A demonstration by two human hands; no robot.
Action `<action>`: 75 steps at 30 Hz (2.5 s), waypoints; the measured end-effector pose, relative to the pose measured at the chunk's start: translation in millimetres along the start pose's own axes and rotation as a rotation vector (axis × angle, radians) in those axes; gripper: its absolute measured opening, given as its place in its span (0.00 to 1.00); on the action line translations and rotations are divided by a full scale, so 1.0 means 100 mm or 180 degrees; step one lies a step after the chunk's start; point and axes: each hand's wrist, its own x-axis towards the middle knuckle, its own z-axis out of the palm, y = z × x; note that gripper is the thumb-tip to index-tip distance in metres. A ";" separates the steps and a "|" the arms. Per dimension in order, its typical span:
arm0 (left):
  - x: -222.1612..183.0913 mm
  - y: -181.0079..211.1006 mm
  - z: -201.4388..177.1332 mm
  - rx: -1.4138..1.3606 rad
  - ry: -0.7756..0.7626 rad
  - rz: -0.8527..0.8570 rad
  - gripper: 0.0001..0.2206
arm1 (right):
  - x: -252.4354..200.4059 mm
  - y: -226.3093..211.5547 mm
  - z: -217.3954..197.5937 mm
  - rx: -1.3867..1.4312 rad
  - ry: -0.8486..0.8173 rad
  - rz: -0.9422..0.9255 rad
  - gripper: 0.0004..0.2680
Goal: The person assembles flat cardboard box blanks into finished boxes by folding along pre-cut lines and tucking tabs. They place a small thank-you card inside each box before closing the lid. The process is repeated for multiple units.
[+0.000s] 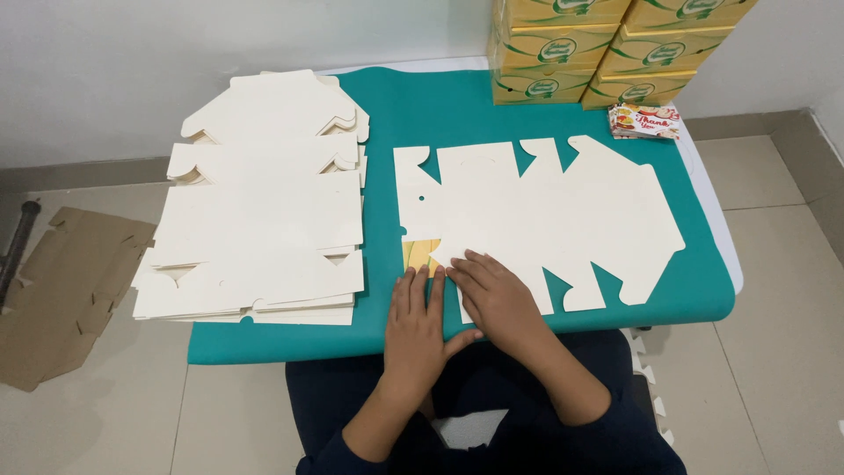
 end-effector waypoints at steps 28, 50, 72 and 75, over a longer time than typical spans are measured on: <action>0.22 0.15 -0.27 0.0664 -0.1478 -0.0157 0.46 | 0.20 -0.25 -0.93 0.0645 -0.1340 0.0931 0.21; 0.13 0.10 0.26 0.1417 -0.1073 0.0025 0.55 | 0.17 0.31 -0.20 -0.1328 0.0744 0.0541 0.07; 0.07 0.08 0.24 0.1545 -0.1023 0.0050 0.53 | -0.47 0.10 -0.42 -0.1387 0.0389 0.0907 0.13; 0.12 0.10 0.13 0.1559 -0.1054 0.0061 0.53 | -0.47 0.04 -0.37 -0.1564 0.0495 0.0757 0.12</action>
